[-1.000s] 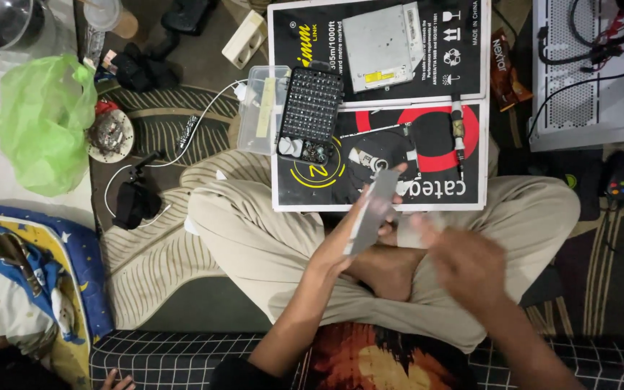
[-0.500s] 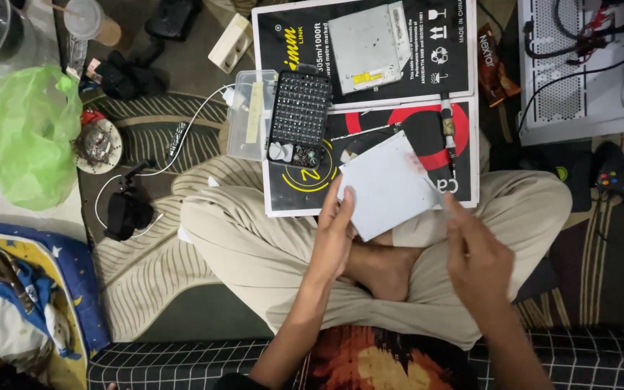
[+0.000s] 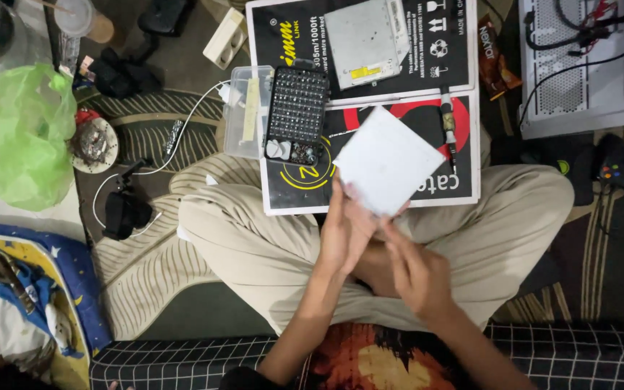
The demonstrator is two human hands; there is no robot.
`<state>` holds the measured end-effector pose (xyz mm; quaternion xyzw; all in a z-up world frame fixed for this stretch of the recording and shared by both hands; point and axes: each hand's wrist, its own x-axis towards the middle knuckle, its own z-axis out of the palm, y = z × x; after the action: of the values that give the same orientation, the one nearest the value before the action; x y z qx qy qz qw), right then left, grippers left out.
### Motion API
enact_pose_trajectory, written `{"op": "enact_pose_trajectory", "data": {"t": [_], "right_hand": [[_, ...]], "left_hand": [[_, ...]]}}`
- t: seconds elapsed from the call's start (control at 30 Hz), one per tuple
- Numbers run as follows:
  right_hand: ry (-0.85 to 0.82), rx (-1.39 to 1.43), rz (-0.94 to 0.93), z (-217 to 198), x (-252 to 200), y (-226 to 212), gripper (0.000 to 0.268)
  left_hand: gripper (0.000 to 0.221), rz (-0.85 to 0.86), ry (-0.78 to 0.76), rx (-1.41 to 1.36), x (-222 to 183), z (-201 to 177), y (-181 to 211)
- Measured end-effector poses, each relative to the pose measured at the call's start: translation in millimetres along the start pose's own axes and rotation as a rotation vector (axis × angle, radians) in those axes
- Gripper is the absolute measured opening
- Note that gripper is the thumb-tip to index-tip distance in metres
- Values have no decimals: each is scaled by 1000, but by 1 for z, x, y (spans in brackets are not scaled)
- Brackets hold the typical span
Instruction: Disassembling an electronic optical drive using precision tools and manual manipulation of small parts.
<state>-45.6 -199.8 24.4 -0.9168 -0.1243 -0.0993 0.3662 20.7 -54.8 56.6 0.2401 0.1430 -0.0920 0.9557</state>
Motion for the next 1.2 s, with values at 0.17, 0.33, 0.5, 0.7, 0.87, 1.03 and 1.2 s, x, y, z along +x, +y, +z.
{"op": "enact_pose_trajectory", "data": {"t": [0.17, 0.33, 0.5, 0.7, 0.87, 1.03, 1.2], "right_hand": [[-1, 75, 47, -8, 16, -19, 37], [-38, 91, 48, -19, 27, -31, 37], [-94, 34, 79, -41, 9, -18, 46], [-54, 25, 27, -12, 8, 1, 39], [-12, -44, -17, -28, 8, 18, 38], [191, -141, -23, -45, 38, 21, 38], [136, -261, -138, -41, 56, 18, 30]], "left_hand": [[54, 12, -3, -25, 2, -12, -10], [56, 3, -52, -105, -6, 12, 9], [56, 40, -113, -128, 1, -6, 20], [57, 16, -17, 53, -3, 13, 6], [65, 75, 54, 127, 4, -9, 19], [68, 32, 123, 236, -4, 10, 13], [72, 14, 157, 294, -6, -12, 2]]}}
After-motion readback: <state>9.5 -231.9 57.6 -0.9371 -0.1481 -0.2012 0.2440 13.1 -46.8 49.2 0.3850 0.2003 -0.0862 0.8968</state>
